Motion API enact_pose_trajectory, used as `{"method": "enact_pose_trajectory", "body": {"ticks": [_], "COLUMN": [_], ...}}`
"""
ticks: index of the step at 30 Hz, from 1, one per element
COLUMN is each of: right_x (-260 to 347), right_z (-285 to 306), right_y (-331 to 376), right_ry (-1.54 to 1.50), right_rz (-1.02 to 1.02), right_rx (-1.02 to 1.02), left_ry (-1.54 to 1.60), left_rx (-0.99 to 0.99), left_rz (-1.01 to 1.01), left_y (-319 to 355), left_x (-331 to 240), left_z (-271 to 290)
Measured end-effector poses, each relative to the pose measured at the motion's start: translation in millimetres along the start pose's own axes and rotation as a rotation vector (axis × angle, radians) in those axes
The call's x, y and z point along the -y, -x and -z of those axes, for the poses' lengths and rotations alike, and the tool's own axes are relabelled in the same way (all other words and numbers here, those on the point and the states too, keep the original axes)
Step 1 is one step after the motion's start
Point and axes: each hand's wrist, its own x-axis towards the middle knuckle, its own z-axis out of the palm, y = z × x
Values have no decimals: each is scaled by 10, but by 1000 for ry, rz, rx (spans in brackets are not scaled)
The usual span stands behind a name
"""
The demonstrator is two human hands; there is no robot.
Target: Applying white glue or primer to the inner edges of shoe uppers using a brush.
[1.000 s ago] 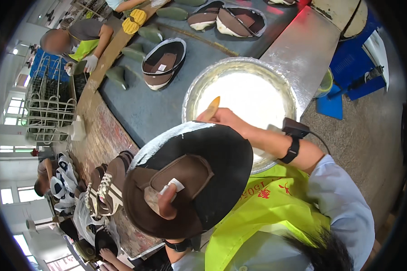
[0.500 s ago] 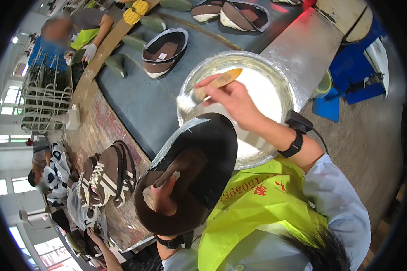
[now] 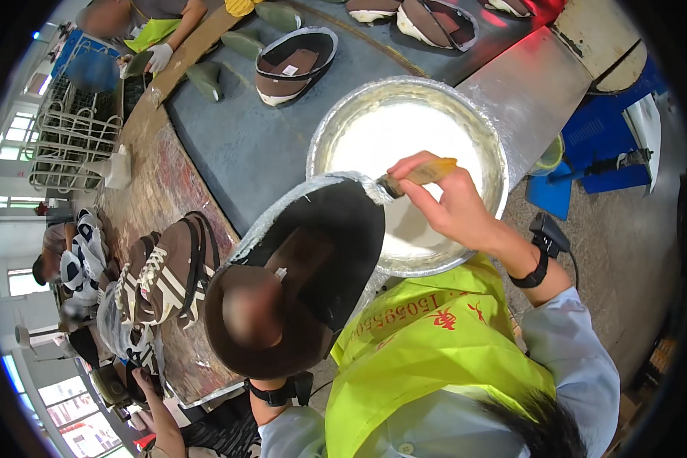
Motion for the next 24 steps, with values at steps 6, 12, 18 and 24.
{"method": "enact_pose_trajectory", "body": {"ticks": [6, 12, 18, 24], "right_x": [91, 69, -34, 26], "right_z": [-13, -205, -255, -187], "right_y": [66, -241, 88, -29], "right_ry": [47, -83, -572, -468], "right_rz": [51, -65, -630, -355], "right_rx": [-158, -319, -155, -223], "left_ry": [-777, -927, 81, -502], "left_rx": [-44, 27, -322, -7], "left_rz": [-547, -748, -180, -805], "left_y": [33, -13, -61, -203], "left_x": [124, 55, 133, 287], "left_z": [84, 72, -200, -103]}}
